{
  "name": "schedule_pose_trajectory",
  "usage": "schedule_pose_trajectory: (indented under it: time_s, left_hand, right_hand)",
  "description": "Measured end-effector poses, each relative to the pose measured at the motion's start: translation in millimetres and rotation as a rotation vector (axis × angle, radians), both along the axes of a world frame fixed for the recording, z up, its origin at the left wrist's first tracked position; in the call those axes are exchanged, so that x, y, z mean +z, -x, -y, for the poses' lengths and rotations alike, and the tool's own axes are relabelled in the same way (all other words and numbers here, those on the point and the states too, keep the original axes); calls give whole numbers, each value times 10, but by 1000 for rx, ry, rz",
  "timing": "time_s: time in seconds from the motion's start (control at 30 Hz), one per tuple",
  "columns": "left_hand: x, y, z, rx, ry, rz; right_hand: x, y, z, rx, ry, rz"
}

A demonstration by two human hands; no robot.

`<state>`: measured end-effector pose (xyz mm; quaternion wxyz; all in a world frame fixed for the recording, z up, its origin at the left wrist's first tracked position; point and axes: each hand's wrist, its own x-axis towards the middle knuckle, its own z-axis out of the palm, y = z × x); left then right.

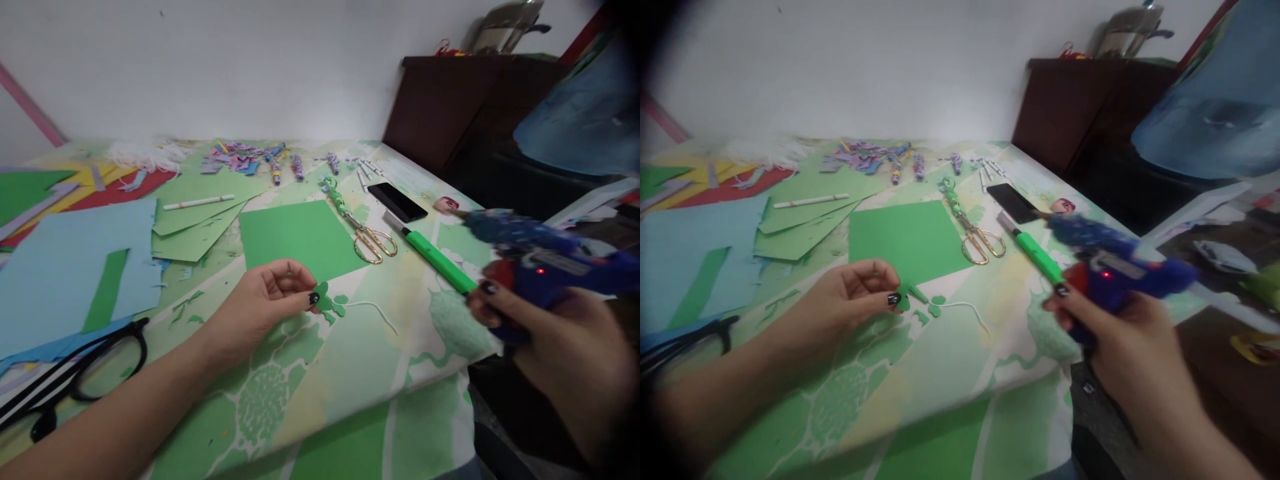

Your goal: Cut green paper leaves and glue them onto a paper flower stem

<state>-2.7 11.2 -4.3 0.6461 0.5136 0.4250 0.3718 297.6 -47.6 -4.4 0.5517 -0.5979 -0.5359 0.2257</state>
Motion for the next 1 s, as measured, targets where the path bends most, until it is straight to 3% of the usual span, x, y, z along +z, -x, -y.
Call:
schedule_pose_trajectory:
  time_s: [0.1, 0.17, 0.3, 1.0]
  left_hand:
    - [-5, -3, 6, 63, -30, -10]
    - [-10, 1, 11, 100, -47, -16]
    - [-23, 14, 16, 118, -62, -39]
    - [-132, -15, -24, 56, 34, 122]
  right_hand:
    - [85, 563, -154, 174, 188, -348]
    - [111, 855, -268, 279, 293, -407]
    - [109, 1185, -409, 374, 338, -435]
    - [-28, 1241, -404, 494, 381, -655]
